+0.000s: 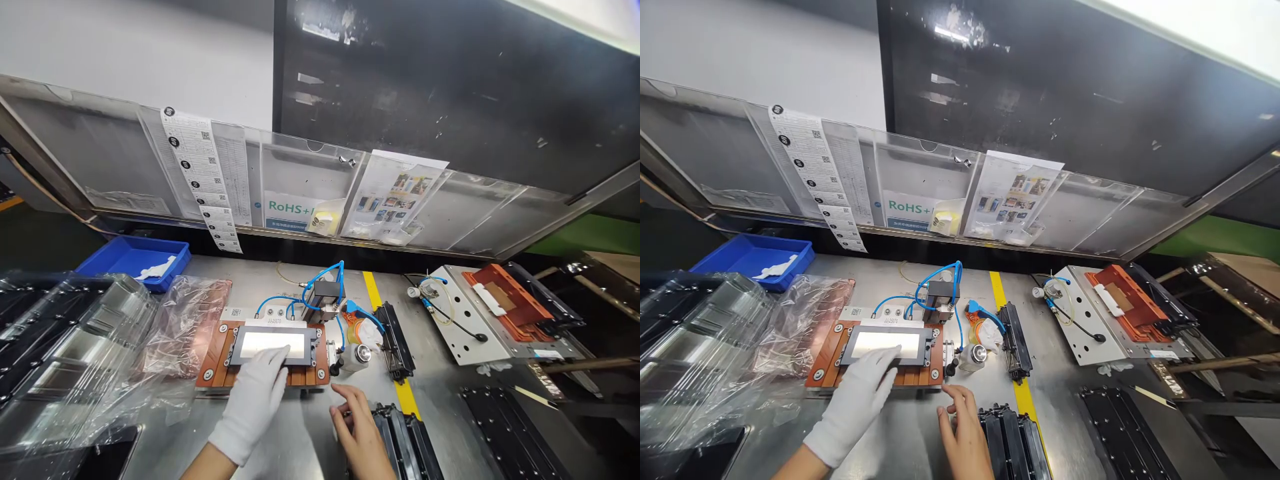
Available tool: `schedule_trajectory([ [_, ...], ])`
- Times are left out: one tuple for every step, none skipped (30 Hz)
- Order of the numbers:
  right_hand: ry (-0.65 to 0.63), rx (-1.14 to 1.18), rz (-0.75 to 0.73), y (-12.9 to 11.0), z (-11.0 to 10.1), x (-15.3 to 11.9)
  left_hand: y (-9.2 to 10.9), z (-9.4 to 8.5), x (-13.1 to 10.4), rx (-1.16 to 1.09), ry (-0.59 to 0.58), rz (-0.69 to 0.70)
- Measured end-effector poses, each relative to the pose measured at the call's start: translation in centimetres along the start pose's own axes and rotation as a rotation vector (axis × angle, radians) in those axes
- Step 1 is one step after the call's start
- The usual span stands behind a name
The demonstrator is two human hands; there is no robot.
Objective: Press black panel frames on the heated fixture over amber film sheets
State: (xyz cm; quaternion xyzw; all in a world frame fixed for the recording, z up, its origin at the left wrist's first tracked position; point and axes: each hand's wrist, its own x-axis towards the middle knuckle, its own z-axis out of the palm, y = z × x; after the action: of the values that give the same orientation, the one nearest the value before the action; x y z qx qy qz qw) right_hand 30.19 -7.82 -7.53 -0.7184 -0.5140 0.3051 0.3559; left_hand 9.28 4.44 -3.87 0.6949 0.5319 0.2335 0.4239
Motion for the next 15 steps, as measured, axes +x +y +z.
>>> schedule_trajectory([
  [-0.002, -0.071, -0.009, 0.0, -0.2, 1.1, 0.0, 0.4, 0.6, 0.065, -0.013, 0.053],
  [0.004, -0.146, -0.019, 0.1, -0.3, 2.1, -0.2, 0.8, 1.2, 0.119, -0.029, 0.087],
  [0.011, -0.214, -0.030, 0.1, -0.3, 3.0, -0.4, 1.3, 1.6, 0.164, -0.041, 0.108],
  [0.007, -0.271, -0.043, 0.1, -0.2, 3.9, -0.6, 1.7, 2.0, 0.201, -0.046, 0.119],
  [-0.005, -0.312, -0.058, 0.1, -0.2, 4.6, -0.8, 2.0, 2.3, 0.231, -0.047, 0.126],
  [-0.024, -0.338, -0.073, 0.1, -0.2, 5.3, -1.0, 2.1, 2.5, 0.254, -0.046, 0.131],
  [-0.040, -0.354, -0.082, 0.0, -0.3, 5.8, -1.1, 2.1, 2.6, 0.270, -0.043, 0.136],
  [-0.052, -0.366, -0.086, -0.2, -0.4, 6.2, -1.1, 1.9, 2.5, 0.279, -0.044, 0.142],
  [-0.065, -0.378, -0.088, -0.3, -0.7, 6.5, -1.1, 1.5, 2.4, 0.282, -0.045, 0.150],
  [-0.078, -0.390, -0.089, -0.5, -1.0, 6.7, -1.1, 1.1, 2.0, 0.281, -0.048, 0.163],
  [-0.089, -0.398, -0.087, -0.6, -1.4, 6.7, -1.1, 0.6, 1.4, 0.281, -0.053, 0.184],
  [-0.099, -0.402, -0.086, -0.7, -1.7, 6.7, -1.3, 0.2, 0.5, 0.271, -0.070, 0.207],
  [-0.106, -0.400, -0.083, -0.8, -1.9, 6.6, -1.6, -0.1, -0.6, 0.238, -0.105, 0.209],
  [-0.111, -0.394, -0.078, -0.9, -2.1, 6.4, -2.1, -0.2, -1.9, 0.185, -0.146, 0.186],
  [-0.113, -0.383, -0.072, -0.9, -2.2, 6.2, -2.7, -0.2, -3.3, 0.123, -0.186, 0.141],
])
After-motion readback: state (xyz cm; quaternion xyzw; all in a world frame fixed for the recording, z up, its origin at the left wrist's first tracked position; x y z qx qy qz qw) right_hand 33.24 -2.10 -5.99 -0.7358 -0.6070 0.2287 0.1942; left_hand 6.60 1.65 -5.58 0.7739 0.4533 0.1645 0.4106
